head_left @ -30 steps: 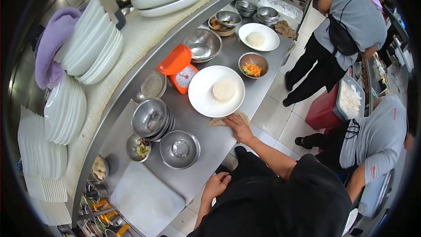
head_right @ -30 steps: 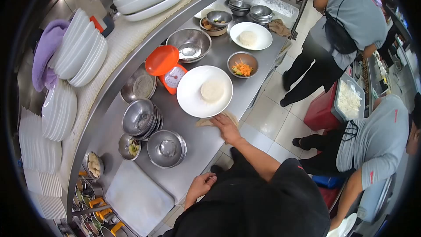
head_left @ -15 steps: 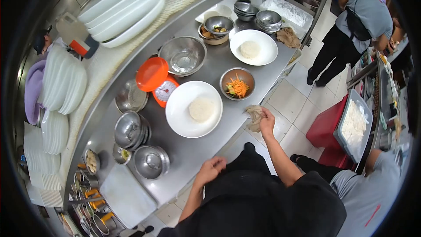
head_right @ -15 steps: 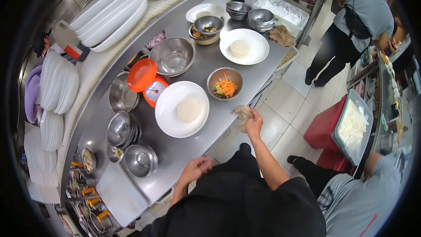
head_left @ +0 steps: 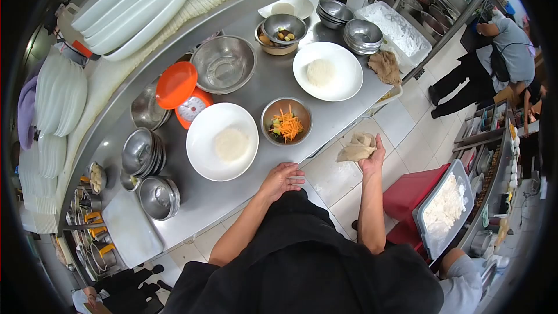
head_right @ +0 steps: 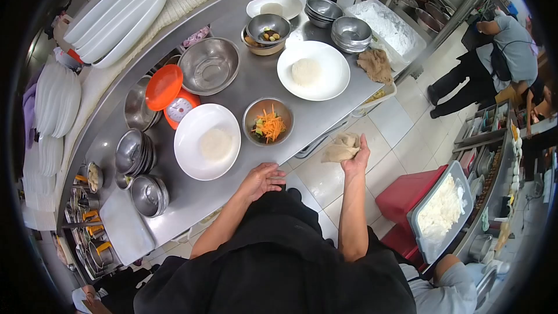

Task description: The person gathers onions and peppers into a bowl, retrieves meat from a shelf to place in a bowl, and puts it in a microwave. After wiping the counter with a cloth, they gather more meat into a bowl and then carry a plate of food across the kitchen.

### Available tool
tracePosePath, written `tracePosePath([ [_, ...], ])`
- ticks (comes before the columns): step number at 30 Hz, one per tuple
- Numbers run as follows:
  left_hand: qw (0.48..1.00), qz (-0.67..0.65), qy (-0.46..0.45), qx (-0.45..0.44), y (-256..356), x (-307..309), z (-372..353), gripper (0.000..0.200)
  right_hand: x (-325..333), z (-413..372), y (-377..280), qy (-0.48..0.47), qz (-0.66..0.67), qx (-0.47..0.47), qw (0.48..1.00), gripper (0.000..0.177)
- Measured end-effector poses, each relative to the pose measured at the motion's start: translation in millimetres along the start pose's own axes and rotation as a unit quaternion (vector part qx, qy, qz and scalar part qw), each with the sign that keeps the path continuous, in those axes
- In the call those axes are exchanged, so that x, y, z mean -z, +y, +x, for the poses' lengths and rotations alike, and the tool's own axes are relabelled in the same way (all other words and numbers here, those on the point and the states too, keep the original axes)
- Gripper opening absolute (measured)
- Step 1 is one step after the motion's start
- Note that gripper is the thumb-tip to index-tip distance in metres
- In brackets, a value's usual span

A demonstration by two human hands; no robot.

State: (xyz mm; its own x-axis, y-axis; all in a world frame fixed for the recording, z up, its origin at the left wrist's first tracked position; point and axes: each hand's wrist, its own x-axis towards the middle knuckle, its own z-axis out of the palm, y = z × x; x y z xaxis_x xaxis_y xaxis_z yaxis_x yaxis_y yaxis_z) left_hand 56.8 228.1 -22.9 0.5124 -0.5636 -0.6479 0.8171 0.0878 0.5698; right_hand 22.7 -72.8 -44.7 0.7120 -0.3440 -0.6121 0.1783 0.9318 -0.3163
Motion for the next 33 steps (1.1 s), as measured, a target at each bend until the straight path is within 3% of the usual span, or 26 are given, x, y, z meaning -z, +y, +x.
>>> tracePosePath([
  [4,0.996,-0.081,-0.048,0.005,13,-2,35,0.048,1,30,-32,-0.015,-0.033,0.038,0.999,0.034],
  [8,0.992,-0.127,0.015,-0.003,22,-3,64,0.047,-33,17,-58,-0.007,-0.035,0.079,0.996,0.033],
  [11,0.988,-0.150,0.040,0.013,21,13,88,0.050,-40,28,-76,0.007,0.018,0.113,0.993,0.043],
  [19,0.955,-0.204,0.181,-0.120,69,-4,108,0.051,-67,116,-117,-0.064,-0.068,0.155,0.984,0.057],
  [21,0.942,-0.223,0.206,-0.140,77,-28,116,0.050,-85,131,-114,-0.036,-0.244,0.295,0.923,0.058],
  [22,0.956,-0.203,0.177,-0.115,75,-39,124,0.045,-86,141,-112,-0.012,-0.344,0.296,0.891,0.054],
  [23,0.967,-0.184,0.149,-0.092,73,-50,131,0.040,-79,156,-110,-0.016,-0.347,0.289,0.892,0.054],
  [24,0.972,-0.163,0.134,-0.100,67,-60,145,0.037,-70,168,-105,-0.035,-0.534,0.389,0.750,0.050],
  [25,0.970,-0.170,0.142,-0.104,65,-67,161,0.037,-60,180,-102,-0.057,-0.683,0.466,0.559,0.046],
  [26,0.968,-0.163,0.142,-0.127,68,-74,177,0.035,-63,180,-106,-0.071,-0.686,0.461,0.558,0.046],
  [28,0.962,-0.165,0.154,-0.154,78,-90,199,0.034,-74,172,-112,-0.212,-0.765,0.461,0.396,0.039],
  [30,0.946,-0.112,0.246,-0.179,89,-100,212,0.036,-73,178,-116,-0.219,-0.768,0.447,0.403,0.038],
  [33,0.938,-0.112,0.287,-0.161,95,-100,219,0.038,-73,182,-119,-0.208,-0.787,0.414,0.408,0.040],
])
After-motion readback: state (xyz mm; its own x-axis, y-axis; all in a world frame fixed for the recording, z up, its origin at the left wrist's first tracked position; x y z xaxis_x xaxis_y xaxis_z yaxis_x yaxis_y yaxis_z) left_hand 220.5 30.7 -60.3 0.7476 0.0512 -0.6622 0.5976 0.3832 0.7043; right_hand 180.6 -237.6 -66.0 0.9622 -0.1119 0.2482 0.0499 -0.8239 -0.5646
